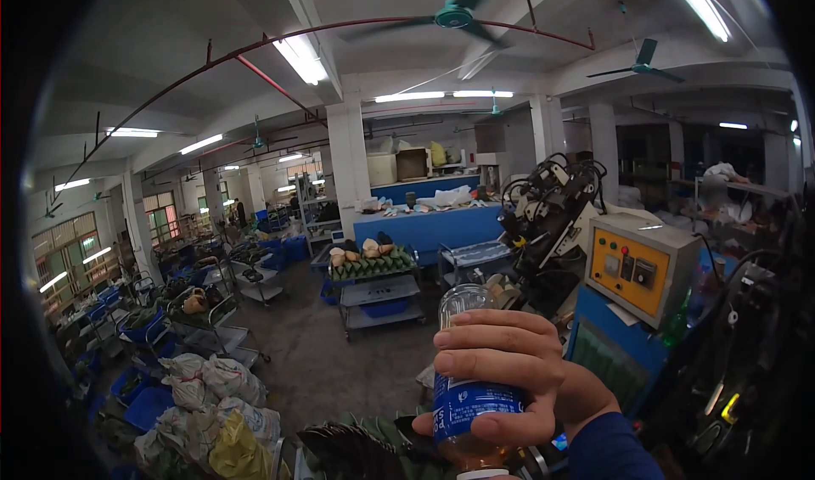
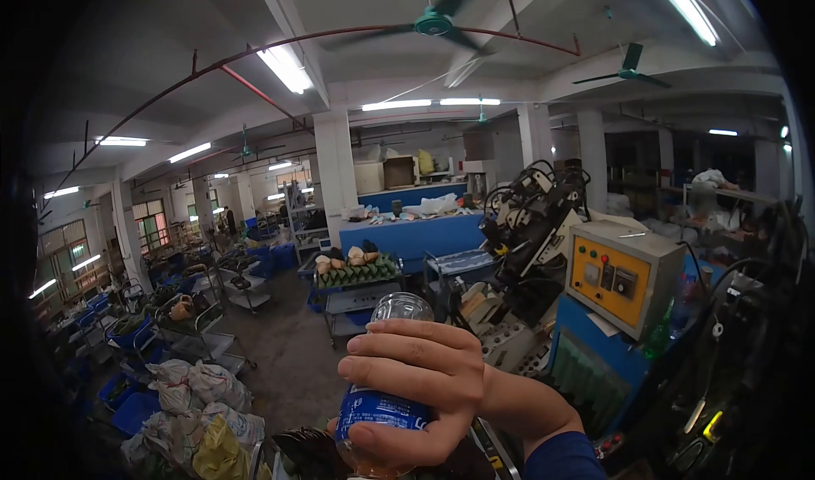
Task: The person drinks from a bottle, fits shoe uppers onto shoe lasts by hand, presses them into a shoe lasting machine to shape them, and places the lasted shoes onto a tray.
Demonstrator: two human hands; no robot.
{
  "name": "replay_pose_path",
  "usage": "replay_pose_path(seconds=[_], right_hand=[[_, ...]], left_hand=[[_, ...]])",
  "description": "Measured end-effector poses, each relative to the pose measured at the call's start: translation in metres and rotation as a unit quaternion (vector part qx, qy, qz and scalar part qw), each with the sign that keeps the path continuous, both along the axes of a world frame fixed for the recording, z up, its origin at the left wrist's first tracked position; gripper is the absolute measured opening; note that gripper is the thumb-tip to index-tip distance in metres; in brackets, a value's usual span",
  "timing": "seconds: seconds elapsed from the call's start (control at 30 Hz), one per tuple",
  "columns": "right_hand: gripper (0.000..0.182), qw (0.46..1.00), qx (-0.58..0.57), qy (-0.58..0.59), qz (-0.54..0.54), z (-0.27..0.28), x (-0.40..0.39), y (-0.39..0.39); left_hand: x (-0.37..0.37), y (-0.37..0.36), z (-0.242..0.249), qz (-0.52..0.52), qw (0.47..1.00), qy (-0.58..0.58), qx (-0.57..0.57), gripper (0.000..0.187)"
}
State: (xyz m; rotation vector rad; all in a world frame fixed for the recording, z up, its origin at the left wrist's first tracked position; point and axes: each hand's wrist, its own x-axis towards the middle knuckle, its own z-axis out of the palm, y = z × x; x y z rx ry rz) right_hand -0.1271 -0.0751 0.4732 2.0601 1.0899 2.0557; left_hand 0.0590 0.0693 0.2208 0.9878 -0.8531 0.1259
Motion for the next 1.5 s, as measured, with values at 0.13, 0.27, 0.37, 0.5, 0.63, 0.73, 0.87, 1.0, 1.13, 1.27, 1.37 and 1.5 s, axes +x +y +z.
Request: replay_pose_path(seconds=[0.13,0.27,0.37,0.5,0.63,0.73,0.87,1.0,1.13,1.27,1.37,1.5], right_hand=[[0.051,0.997,0.007,-0.031,0.075,-0.005,0.014,-0.005],[0.048,0.995,0.022,0.042,0.085,-0.024,0.019,-0.010],[0.055,0.974,0.088,0.168,0.120,-0.044,0.013,-0.006],[0.063,0.914,0.183,0.304,0.194,-0.077,0.018,-0.004],[0.073,0.762,0.324,0.479,0.292,-0.133,0.015,0.008],[0.075,0.716,0.342,0.536,0.287,-0.206,0.024,0.003],[0.073,0.715,0.356,0.585,0.138,-0.289,0.030,0.011],[0.073,0.708,0.306,0.636,0.000,-0.354,0.016,0.013],[0.073,0.701,0.297,0.645,-0.067,-0.374,-0.002,0.014],[0.073,0.700,0.281,0.648,-0.108,-0.380,-0.011,0.015],[0.068,0.709,0.301,0.627,-0.117,-0.381,-0.017,0.018],[0.068,0.698,0.320,0.627,-0.134,-0.380,-0.023,0.022]], left_hand=[[-0.001,-0.006,0.002,-0.010,1.000,0.005,0.003,0.013],[-0.001,-0.009,0.000,-0.016,1.000,0.016,0.011,0.013],[-0.001,-0.005,-0.006,-0.013,0.999,0.031,0.024,0.013],[-0.010,0.012,-0.028,-0.003,0.995,0.077,0.061,0.014],[-0.051,0.056,-0.065,0.018,0.978,0.164,0.130,0.014],[-0.068,0.084,-0.075,0.038,0.963,0.206,0.170,0.014],[-0.080,0.099,-0.069,0.026,0.953,0.213,0.216,0.017],[-0.073,0.084,-0.047,0.011,0.925,0.022,0.380,0.029],[-0.072,0.077,-0.063,-0.036,0.890,-0.011,0.455,0.037],[-0.079,0.068,-0.072,-0.043,0.849,0.030,0.525,0.034],[-0.077,0.061,-0.079,-0.008,0.827,0.005,0.562,0.035],[-0.082,0.056,-0.089,0.065,0.814,-0.043,0.576,0.050]])
